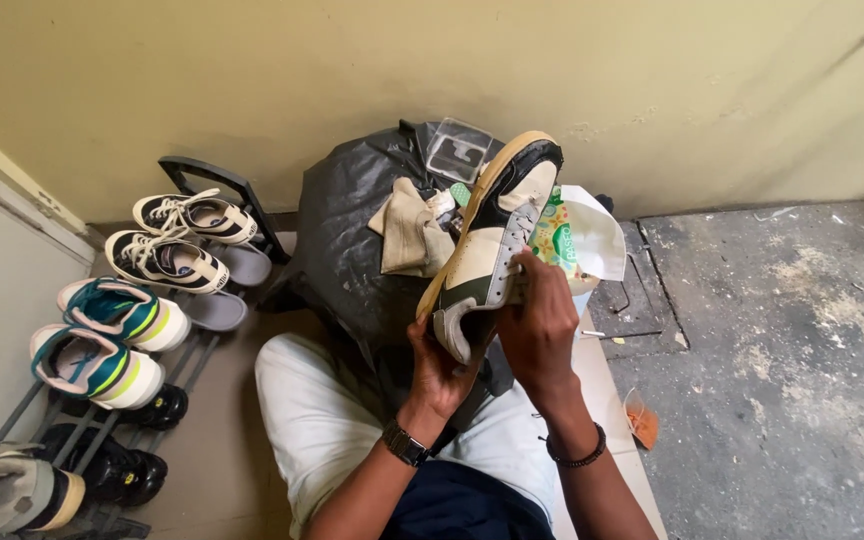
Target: The person sits on the floor and cleans a single sneaker using a brush and a cloth. They scrub the upper, sides, and sole of the shoe, then wipe it down with the cloth.
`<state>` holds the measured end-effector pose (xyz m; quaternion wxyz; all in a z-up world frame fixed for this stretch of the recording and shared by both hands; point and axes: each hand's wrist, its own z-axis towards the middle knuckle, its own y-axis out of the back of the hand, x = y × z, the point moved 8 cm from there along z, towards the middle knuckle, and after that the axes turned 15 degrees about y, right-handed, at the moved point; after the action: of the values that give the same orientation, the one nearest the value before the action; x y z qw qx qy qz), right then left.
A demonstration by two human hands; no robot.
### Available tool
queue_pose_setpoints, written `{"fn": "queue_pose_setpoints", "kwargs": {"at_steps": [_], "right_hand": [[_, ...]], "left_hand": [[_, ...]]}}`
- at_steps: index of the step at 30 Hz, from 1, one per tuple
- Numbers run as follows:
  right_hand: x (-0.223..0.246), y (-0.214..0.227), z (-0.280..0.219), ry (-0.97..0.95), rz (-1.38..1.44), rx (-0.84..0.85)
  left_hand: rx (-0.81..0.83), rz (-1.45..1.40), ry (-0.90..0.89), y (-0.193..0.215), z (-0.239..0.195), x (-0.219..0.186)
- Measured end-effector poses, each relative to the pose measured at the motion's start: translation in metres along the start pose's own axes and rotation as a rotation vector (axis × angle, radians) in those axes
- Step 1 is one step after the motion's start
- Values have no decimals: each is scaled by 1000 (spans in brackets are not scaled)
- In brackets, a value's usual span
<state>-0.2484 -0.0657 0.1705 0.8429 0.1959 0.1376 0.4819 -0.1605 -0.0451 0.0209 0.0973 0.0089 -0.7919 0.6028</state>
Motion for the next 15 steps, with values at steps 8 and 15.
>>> {"fn": "queue_pose_setpoints", "kwargs": {"at_steps": [8,15], "right_hand": [[-25,-12,-9,1,29,40],[-1,-5,53,331,-90,164]], "left_hand": [[50,173,57,-4,-5,-3],[-348,1235,-289,-49,-87,-53]]}}
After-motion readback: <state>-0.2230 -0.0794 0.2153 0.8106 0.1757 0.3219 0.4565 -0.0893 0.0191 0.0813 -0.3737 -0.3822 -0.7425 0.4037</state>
